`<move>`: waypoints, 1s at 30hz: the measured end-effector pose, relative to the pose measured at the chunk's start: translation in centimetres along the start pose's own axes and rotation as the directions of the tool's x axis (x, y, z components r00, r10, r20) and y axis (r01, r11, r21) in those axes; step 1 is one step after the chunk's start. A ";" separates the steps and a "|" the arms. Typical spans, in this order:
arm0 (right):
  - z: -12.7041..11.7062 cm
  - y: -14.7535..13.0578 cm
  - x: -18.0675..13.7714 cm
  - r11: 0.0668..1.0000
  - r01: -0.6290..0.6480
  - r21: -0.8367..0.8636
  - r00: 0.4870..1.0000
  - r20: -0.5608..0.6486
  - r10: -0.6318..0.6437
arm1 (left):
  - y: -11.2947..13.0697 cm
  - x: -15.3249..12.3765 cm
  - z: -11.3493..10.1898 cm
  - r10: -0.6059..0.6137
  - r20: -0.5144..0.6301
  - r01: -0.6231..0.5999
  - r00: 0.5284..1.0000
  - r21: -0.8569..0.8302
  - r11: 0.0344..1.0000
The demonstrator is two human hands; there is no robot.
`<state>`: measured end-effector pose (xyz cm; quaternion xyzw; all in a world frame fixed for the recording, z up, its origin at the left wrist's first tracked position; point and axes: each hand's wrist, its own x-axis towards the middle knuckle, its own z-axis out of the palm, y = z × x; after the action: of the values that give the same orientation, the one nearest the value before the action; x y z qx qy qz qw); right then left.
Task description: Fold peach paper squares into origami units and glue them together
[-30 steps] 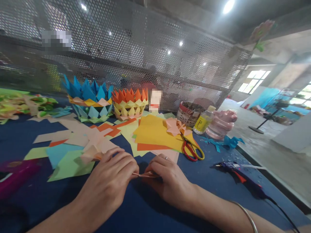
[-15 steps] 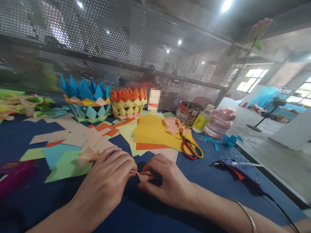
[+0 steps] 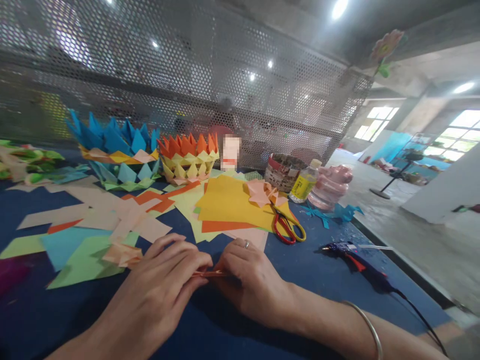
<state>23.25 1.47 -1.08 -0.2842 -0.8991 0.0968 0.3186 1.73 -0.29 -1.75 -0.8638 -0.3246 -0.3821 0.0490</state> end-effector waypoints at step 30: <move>-0.8 -0.6 0.5 0.994 -0.069 0.090 0.998 0.018 0.067 | 0.7 0.6 -0.6 0.139 -0.119 -0.130 0.983 0.079 0.988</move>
<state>23.18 1.27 0.02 -0.2992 -0.8859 0.1501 0.3210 2.07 -0.77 -0.82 -0.8561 -0.2752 -0.4191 0.1254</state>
